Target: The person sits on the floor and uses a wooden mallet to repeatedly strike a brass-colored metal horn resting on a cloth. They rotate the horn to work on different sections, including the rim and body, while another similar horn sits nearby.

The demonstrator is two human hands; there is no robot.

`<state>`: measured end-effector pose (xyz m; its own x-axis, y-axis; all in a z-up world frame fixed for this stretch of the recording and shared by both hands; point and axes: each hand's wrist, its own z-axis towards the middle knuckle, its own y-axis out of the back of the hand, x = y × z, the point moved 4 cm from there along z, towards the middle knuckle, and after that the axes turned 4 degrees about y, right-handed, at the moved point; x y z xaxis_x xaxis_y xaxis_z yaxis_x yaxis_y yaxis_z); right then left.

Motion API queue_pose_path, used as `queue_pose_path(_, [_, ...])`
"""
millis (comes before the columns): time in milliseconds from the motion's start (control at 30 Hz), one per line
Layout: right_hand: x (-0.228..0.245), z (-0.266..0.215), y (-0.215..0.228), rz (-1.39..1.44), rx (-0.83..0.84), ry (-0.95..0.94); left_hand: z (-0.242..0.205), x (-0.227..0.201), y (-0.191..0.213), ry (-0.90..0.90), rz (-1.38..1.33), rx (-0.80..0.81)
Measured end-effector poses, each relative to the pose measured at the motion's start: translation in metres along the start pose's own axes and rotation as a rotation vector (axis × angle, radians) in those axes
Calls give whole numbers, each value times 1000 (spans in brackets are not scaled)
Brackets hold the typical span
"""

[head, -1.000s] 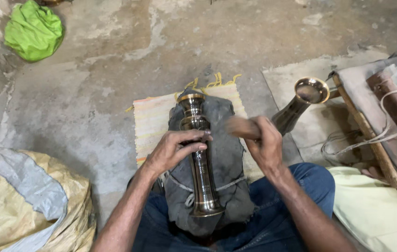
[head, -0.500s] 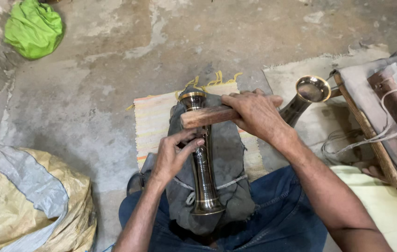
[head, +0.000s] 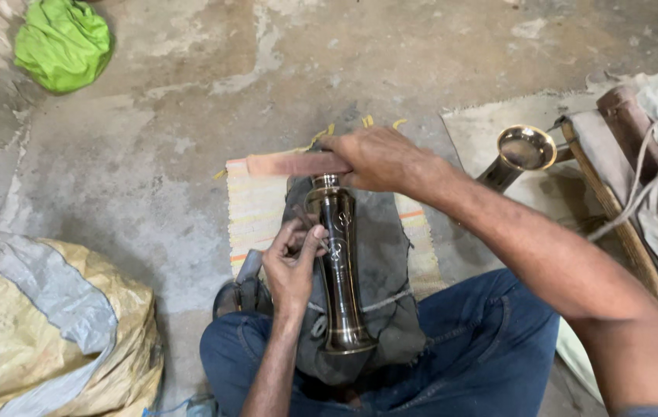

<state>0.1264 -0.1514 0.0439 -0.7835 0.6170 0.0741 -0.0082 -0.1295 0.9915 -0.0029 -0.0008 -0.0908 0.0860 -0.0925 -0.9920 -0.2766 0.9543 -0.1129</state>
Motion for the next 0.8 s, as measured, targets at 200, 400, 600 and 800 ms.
queue_pose_path(200, [5,11,-8,-44,25,23,-3,2,-4,-24,-126,-81])
queue_pose_path(400, [-5,-7,-15,143,-72,-51,-14,11,1,-7,-199,-184])
queue_pose_path(600, [-14,-29,-45,853,-5,-460,12,39,-13,69,-597,-195])
queue_pose_path(800, [-8,-10,-65,526,-206,-386,25,38,-7,123,-538,-142])
